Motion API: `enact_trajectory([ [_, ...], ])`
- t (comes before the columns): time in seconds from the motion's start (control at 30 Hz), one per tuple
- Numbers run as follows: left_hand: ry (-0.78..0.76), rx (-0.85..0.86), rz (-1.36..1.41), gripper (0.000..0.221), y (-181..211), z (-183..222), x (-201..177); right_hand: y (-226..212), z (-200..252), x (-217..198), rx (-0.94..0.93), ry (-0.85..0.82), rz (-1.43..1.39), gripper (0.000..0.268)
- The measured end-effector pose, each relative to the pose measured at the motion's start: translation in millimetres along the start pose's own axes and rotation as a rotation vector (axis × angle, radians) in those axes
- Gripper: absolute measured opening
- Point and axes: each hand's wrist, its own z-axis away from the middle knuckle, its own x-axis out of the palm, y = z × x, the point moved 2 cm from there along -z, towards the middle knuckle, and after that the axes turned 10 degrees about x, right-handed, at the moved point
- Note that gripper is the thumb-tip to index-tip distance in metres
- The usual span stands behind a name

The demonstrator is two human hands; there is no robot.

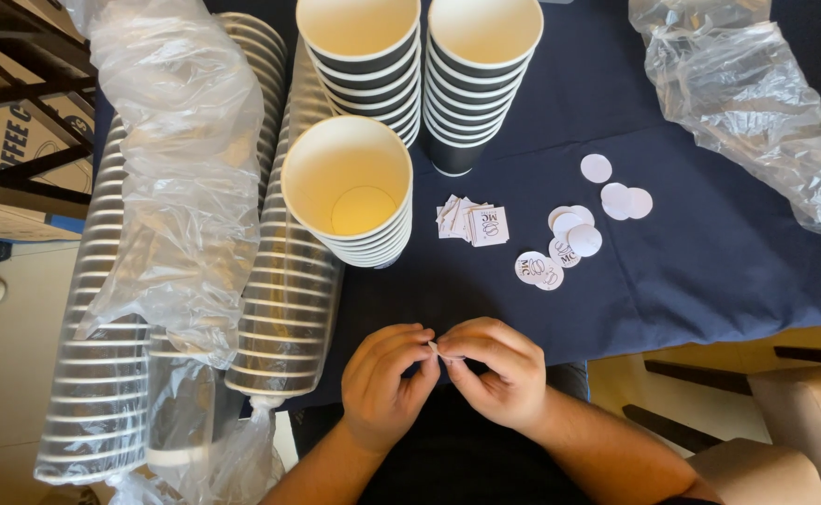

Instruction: Peeling small circular stickers and applying them to the bottom of paper coffee cups

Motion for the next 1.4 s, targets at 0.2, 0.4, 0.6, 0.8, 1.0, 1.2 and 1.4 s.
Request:
enact_trajectory([
  [0.2,-0.009,0.010,-0.040,0.007,0.5,-1.6,1.1,-1.6,-1.9,0.4,-0.021,-0.003,-0.007,0.005],
  [0.4,-0.038,-0.017,-0.045,0.007,-2.2,5.1,1.8,-4.7,-4.9,-2.1,-0.024,-0.062,-0.060,0.012],
  [0.6,-0.096,-0.018,0.011,0.008,-3.8,5.7,3.3,9.0,-2.7,-10.6,0.152,-0.210,-0.098,0.015],
  [0.8,-0.113,-0.038,-0.013,0.008,-2.9,1.8,1.4,9.3,-3.6,-9.0,0.124,-0.224,-0.117,0.014],
  [1.0,-0.085,-0.044,0.007,0.009,-0.1,-1.6,-0.3,8.4,-3.4,-9.2,0.127,-0.162,-0.101,0.009],
  [1.2,-0.056,0.034,0.028,0.006,-0.6,0.8,-1.1,3.8,-4.0,-9.8,0.064,-0.145,-0.126,0.015],
  [1.4,-0.081,0.020,0.145,0.008,-2.5,-0.4,-5.2,4.4,-3.3,-10.5,0.079,-0.128,-0.116,0.016],
])
